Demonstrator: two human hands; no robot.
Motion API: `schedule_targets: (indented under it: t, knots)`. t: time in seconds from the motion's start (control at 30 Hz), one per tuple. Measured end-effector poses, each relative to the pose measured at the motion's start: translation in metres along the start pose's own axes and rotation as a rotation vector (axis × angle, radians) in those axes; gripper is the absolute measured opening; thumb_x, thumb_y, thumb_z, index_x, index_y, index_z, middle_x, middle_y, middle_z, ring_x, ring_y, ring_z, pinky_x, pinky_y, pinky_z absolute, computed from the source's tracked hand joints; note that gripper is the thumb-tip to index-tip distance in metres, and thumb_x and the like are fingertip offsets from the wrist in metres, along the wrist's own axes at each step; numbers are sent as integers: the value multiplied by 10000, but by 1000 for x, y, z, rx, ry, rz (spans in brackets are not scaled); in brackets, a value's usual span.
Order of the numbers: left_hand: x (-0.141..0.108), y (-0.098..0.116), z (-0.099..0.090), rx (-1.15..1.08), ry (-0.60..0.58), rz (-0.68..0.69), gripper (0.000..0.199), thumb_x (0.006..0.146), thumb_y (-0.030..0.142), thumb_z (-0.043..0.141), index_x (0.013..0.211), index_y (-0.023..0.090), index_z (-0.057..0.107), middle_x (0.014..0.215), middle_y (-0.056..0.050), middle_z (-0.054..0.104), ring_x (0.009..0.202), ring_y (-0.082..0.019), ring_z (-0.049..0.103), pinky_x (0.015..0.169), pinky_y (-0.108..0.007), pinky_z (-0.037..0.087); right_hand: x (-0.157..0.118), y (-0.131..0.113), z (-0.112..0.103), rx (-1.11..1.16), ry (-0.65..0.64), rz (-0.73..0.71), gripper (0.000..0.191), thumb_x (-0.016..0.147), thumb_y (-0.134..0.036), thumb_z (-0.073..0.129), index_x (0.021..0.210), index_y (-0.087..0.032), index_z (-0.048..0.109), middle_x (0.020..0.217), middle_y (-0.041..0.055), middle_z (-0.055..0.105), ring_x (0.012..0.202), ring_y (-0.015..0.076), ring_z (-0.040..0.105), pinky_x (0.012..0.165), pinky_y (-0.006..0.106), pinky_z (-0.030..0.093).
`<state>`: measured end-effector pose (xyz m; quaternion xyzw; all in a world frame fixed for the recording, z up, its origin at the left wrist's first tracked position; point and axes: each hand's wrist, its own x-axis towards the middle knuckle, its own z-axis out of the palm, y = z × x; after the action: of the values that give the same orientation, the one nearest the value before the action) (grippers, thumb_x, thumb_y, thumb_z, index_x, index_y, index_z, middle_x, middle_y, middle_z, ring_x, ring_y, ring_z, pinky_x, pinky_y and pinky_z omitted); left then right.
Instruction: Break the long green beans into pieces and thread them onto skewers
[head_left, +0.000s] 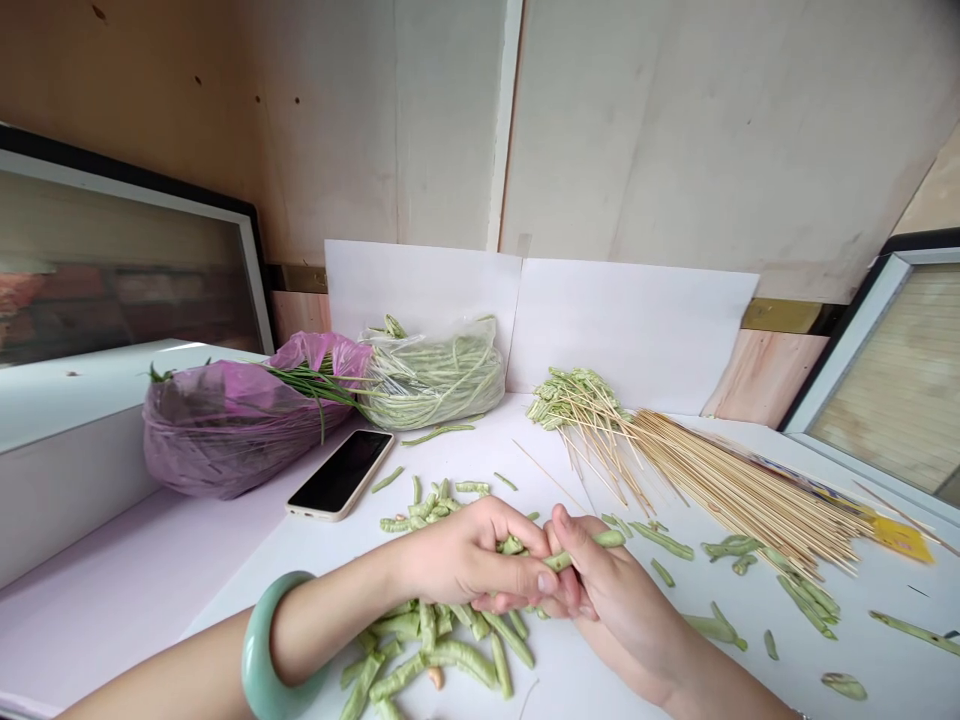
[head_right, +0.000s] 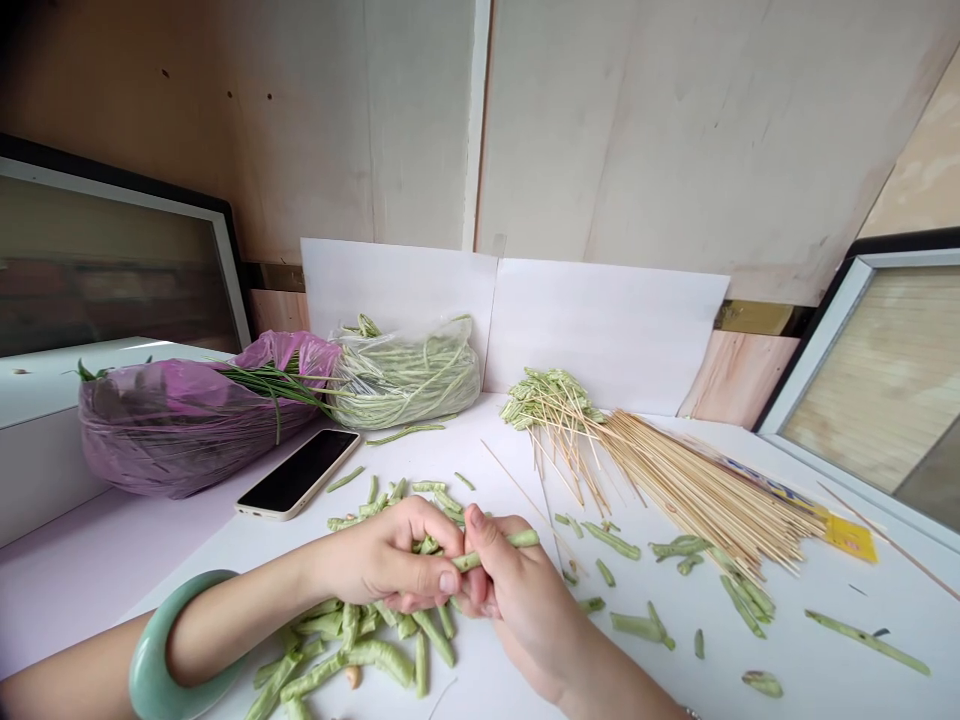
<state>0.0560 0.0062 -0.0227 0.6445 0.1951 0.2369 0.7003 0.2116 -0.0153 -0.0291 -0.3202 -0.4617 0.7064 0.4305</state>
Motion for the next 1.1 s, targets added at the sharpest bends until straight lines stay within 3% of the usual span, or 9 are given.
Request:
schedule_targets:
  t: [0.2,0.3,0.6,0.9,1.1]
  knots:
    - [2,-8,8,-126,122,59,298,693,393,728,692,130,588,434,53,465,340,-34,352,341,-176,227,0,1,0,184,122,-57,595,606,-657,695,407,-189,386,354,-90,220,423,75,216,473,236,252]
    - [2,-8,15,-137,124,83,295,709,376,718,674,134,553,461,42,489,354,-38,385,350,-171,258,0,-2,-1,203,166,-104,595,619,-686,660,408,-189,411,371,-78,258,427,82,237,473,238,271]
    - [2,-5,16,-142,125,190,341,627,367,782,690,120,556,545,41,522,374,-19,386,361,-166,273,-3,-5,-2,215,52,-145,605,669,-691,613,405,-192,396,362,-71,264,418,87,277,494,244,313]
    - [1,-9,17,-154,134,177,367,630,381,778,697,140,510,499,59,490,361,-22,373,370,-164,266,-2,-1,-7,282,-14,-80,655,697,-744,519,408,-180,352,370,-74,247,421,79,204,501,236,284]
    - [0,-10,16,-131,166,170,341,618,334,789,727,135,534,549,46,528,375,-22,377,352,-157,269,-1,-3,-10,169,-12,-122,659,736,-769,420,424,-193,342,369,-69,226,422,91,235,499,252,277]
